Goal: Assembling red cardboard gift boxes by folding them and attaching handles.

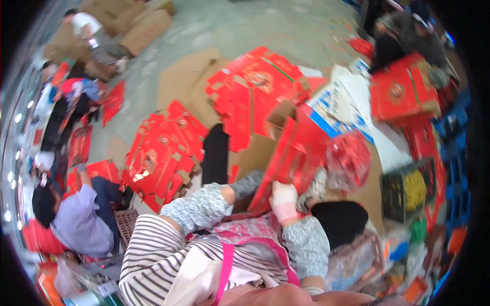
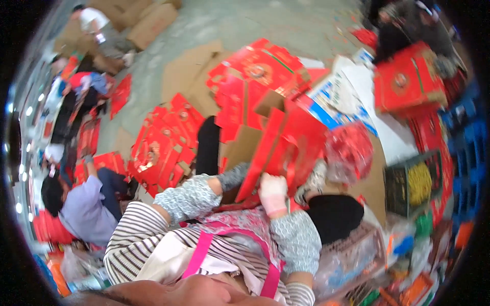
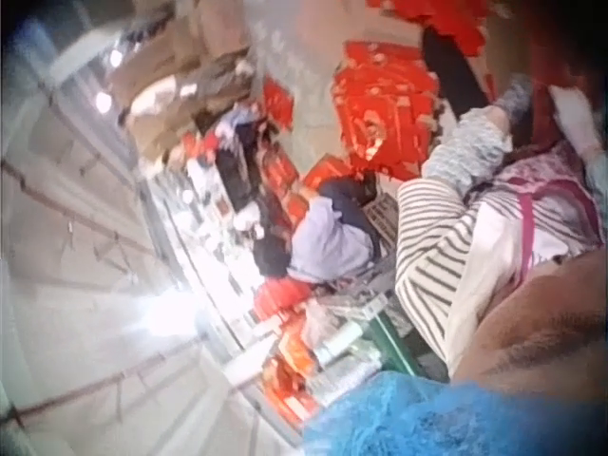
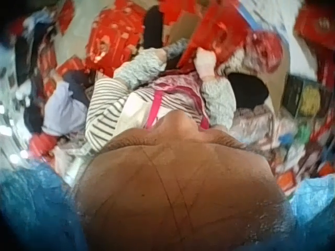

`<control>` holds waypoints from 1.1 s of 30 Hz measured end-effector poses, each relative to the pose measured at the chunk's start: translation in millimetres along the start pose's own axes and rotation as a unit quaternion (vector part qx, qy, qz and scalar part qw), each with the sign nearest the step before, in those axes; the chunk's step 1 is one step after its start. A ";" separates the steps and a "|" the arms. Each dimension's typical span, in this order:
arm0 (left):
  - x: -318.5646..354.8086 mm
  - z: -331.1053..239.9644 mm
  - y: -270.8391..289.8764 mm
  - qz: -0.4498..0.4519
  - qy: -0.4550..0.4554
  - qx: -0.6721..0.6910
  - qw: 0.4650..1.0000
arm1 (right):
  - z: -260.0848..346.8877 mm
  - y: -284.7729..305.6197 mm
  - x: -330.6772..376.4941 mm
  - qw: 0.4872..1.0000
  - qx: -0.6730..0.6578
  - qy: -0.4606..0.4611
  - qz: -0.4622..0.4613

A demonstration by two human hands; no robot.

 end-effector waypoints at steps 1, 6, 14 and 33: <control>-1.6 -2.8 -8.0 0.020 -0.014 -0.028 0.999 | -6.6 -2.4 3.7 1.000 0.010 -0.015 0.008; -12.9 -3.3 -26.7 0.060 -0.077 -0.373 0.923 | -3.6 -13.5 7.5 0.994 0.083 -0.047 0.044; -11.4 -4.8 -13.8 0.030 -0.115 -0.291 0.949 | -2.0 -22.4 -2.1 0.993 0.102 -0.025 0.055; -6.0 -31.2 -29.0 0.105 -0.253 -0.333 0.902 | -44.6 -38.1 26.9 0.956 -0.249 -0.145 0.059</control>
Point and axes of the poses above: each hand's wrist, its own x-axis away from the middle knuckle, its own y-axis out of the back of the hand, z = x × y, the point moved 10 cm from there along -x, towards the middle knuckle, and after that the axes turned 8 degrees about x, right-handed, at the moved point
